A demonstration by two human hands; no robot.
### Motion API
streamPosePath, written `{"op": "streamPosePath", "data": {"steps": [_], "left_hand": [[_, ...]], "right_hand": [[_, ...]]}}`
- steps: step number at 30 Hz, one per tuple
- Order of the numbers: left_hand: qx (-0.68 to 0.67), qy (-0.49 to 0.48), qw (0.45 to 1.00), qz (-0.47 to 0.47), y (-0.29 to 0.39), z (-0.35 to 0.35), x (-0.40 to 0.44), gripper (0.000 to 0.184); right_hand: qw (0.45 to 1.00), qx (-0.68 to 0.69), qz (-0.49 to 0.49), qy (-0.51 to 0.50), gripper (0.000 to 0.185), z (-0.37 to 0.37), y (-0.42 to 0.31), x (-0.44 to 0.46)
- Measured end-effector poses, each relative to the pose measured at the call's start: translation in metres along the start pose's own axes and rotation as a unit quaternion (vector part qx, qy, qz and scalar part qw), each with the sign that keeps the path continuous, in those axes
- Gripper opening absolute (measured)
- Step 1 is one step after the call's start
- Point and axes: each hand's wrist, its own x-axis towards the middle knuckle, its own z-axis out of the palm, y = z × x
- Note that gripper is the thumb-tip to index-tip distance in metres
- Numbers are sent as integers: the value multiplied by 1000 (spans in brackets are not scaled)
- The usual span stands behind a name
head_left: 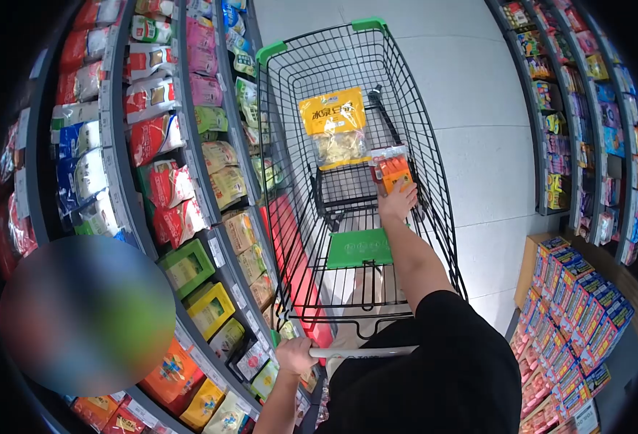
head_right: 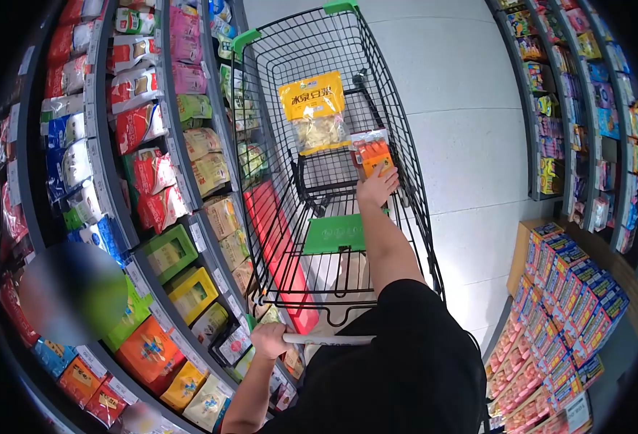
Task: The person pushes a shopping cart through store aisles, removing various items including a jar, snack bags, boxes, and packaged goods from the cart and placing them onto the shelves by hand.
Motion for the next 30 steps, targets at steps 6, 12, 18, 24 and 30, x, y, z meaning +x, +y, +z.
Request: {"op": "streamPosePath", "data": {"steps": [6, 12, 18, 24, 30], "left_hand": [[6, 9, 1000, 2, -10, -3, 7, 26], [-19, -19, 999, -45, -17, -14, 5, 17], [11, -151, 983, -106, -35, -13, 16, 17], [-28, -228, 968, -98, -44, -65, 51, 35], [-664, 48, 746, -11, -62, -147, 71, 78]], "right_hand": [[996, 86, 17, 17, 97, -26, -4, 28], [966, 213, -84, 117, 105, -73, -63, -14], [900, 269, -293, 178, 109, -203, -127, -127], [797, 292, -452, 274, 110, -335, -150, -294], [738, 317, -522, 286, 117, -378, -144, -440]]}}
